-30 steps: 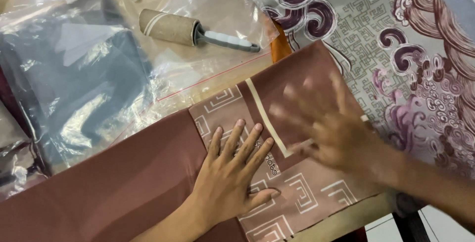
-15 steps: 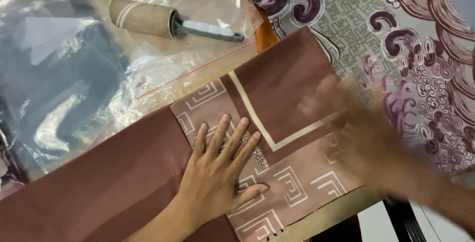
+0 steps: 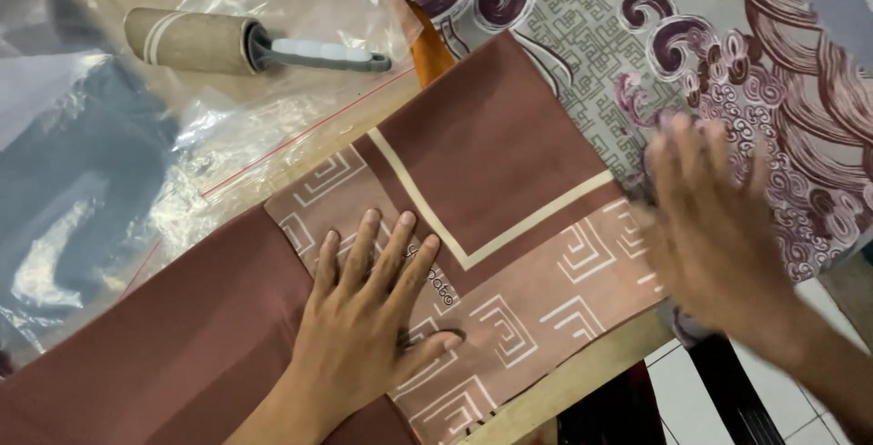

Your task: Folding a piece of patterned fabric and thoroughly cleaning it with a lint roller.

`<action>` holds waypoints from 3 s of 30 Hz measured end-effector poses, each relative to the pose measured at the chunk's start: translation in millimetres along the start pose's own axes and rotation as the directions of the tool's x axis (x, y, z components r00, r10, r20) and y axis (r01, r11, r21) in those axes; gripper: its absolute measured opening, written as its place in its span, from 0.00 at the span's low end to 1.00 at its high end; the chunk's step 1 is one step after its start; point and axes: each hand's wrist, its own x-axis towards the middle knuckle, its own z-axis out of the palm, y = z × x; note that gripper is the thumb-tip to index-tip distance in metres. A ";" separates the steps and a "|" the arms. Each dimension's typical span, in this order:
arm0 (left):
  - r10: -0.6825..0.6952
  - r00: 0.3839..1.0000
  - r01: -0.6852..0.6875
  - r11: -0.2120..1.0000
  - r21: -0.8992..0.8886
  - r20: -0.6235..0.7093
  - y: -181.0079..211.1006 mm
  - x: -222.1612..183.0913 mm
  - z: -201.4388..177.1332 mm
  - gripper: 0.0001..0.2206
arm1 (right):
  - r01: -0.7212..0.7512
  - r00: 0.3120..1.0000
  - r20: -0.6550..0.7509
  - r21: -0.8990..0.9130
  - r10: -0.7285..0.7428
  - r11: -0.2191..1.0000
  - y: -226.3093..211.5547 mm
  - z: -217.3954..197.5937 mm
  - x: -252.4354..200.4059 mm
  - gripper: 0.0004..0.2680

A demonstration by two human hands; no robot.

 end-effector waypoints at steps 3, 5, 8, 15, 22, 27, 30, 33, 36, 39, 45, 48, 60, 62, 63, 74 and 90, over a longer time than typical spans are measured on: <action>0.000 1.000 0.001 0.998 0.063 -0.004 7.7 13.3 -14.6 0.43 | 0.155 0.985 0.036 0.198 -0.166 0.968 -37.5 -6.3 -25.0 0.30; 0.041 0.999 -0.042 0.997 0.065 0.021 15.1 37.2 -21.7 0.35 | 0.326 0.945 -0.076 0.245 -0.317 0.913 -62.9 -14.3 -31.7 0.28; 0.130 0.991 -0.130 0.991 0.036 0.003 17.9 69.2 -8.3 0.27 | 0.486 0.873 -0.143 0.199 -0.465 0.851 -83.8 -9.0 -36.5 0.29; 0.207 0.976 -0.209 0.978 -0.012 -0.074 1.0 97.3 40.9 0.31 | 0.331 0.944 0.035 -0.141 -0.329 0.933 -43.0 30.3 -27.2 0.31; 0.156 0.987 -0.153 0.986 -0.064 0.044 -26.3 104.6 34.9 0.37 | 0.157 0.982 0.133 -0.155 -0.137 0.975 0.5 26.7 -27.4 0.32; 0.098 0.994 -0.100 0.995 -0.029 -0.045 -49.7 111.7 30.8 0.36 | 0.028 0.995 0.095 0.013 -0.029 1.000 -0.3 22.1 -36.0 0.34; 0.170 0.978 -0.152 0.979 0.138 -0.125 -39.5 122.6 38.2 0.32 | 0.026 0.998 0.065 -0.002 -0.025 1.000 -2.9 24.0 -36.6 0.34; 0.277 0.961 -0.278 0.960 0.043 0.014 -17.0 142.6 38.3 0.32 | 0.018 0.991 0.131 0.002 -0.018 1.000 -2.3 23.9 -31.4 0.34; 0.397 0.915 -0.389 0.914 -0.113 0.064 -9.6 163.8 49.8 0.35 | 0.024 0.994 0.110 -0.012 -0.022 1.000 -2.3 24.9 -34.0 0.34; 0.420 0.902 -0.408 0.905 -0.118 0.100 -31.6 192.0 52.9 0.33 | 0.035 0.996 0.087 -0.036 -0.032 0.999 -2.3 24.9 -34.7 0.33; 0.235 0.936 -0.194 0.966 0.173 -0.260 -51.5 216.3 67.2 0.27 | 0.031 0.999 0.034 -0.069 -0.029 0.997 -3.4 25.9 -36.3 0.33; 0.273 0.958 -0.279 0.958 -0.070 -0.093 -38.6 223.1 53.5 0.31 | -0.033 0.998 0.063 0.045 0.030 0.998 -1.4 24.4 -41.3 0.32; 0.464 0.856 -0.501 0.853 -0.144 -0.227 -31.6 267.8 52.8 0.16 | -0.180 0.979 0.165 0.422 0.120 0.888 33.3 28.6 -66.2 0.04; 0.453 0.854 -0.500 0.851 -0.163 -0.255 -27.8 283.9 59.6 0.15 | -0.274 0.959 0.189 0.435 0.211 0.858 42.8 18.2 -65.1 0.04; 0.441 0.852 -0.499 0.848 -0.180 -0.283 -25.8 291.7 63.2 0.14 | -0.364 0.931 0.212 0.445 0.299 0.818 47.4 13.0 -64.7 0.04; 0.364 0.814 -0.353 0.929 0.112 -0.453 -2.6 325.8 69.9 0.26 | -0.685 0.719 0.187 0.357 0.669 0.635 88.2 -9.1 -34.6 0.09; 0.231 0.973 -0.231 0.972 -0.045 -0.008 11.2 193.3 64.2 0.35 | -0.110 0.974 0.191 -0.054 0.118 0.992 67.1 26.4 -16.9 0.32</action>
